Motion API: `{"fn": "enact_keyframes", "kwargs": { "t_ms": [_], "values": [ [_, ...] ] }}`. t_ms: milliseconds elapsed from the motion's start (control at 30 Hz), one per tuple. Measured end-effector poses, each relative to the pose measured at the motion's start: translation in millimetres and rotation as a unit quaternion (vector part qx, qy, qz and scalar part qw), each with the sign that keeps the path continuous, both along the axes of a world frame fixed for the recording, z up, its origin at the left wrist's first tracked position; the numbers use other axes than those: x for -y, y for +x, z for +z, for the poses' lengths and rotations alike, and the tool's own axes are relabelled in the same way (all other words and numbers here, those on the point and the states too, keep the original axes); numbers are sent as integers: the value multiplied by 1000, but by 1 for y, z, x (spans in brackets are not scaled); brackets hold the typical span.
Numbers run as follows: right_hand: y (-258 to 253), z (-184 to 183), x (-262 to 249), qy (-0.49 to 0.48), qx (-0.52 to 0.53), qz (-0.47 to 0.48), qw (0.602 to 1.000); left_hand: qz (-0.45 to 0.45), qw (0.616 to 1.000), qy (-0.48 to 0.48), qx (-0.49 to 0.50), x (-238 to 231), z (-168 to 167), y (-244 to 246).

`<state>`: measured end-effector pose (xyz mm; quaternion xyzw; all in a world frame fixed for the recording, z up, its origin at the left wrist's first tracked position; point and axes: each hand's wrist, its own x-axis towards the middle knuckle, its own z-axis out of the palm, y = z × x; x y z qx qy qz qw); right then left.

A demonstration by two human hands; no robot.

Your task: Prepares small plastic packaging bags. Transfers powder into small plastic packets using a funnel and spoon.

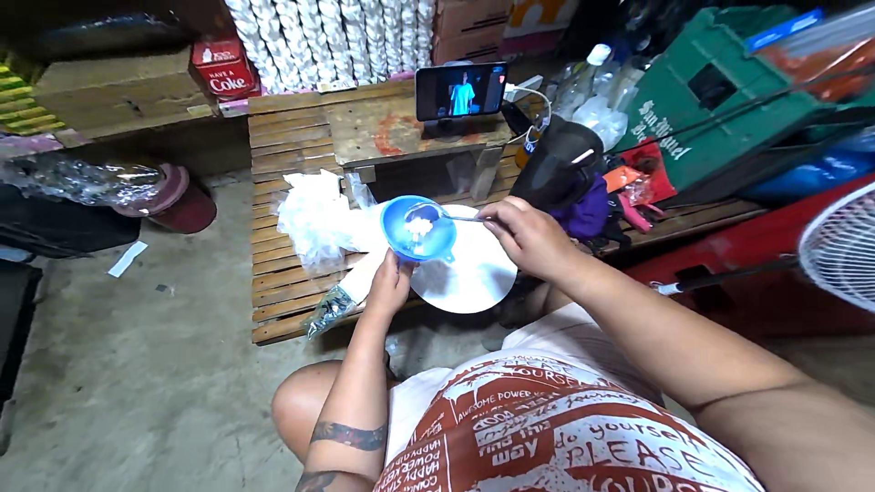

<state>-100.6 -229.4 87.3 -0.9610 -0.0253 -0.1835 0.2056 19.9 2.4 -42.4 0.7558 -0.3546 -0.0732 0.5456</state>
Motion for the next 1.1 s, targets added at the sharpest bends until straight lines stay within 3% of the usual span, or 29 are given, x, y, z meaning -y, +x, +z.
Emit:
{"fn": "enact_keyframes", "kwargs": {
  "t_ms": [167,367,533,667,800,1000,1100],
  "values": [
    [2,-11,-6,-40,70,12,997,10,999,13,32,-4,3,-1],
    [-8,-19,12,98,51,-20,994,52,998,21,2,-14,5,0],
    [-45,-59,42,111,-92,-73,987,118,989,-85,-2,-13,2,8],
    [-67,-105,49,179,-258,-121,942,140,976,-165,9,-10,2,8],
    [-72,-105,32,119,-270,-100,950,129,968,-214,38,-8,-7,10],
    [-72,-116,15,46,-217,-6,975,129,970,-206,29,-8,-1,8],
    [-64,-116,7,3,-256,-26,966,128,970,-203,28,-9,0,9]
  ]
}}
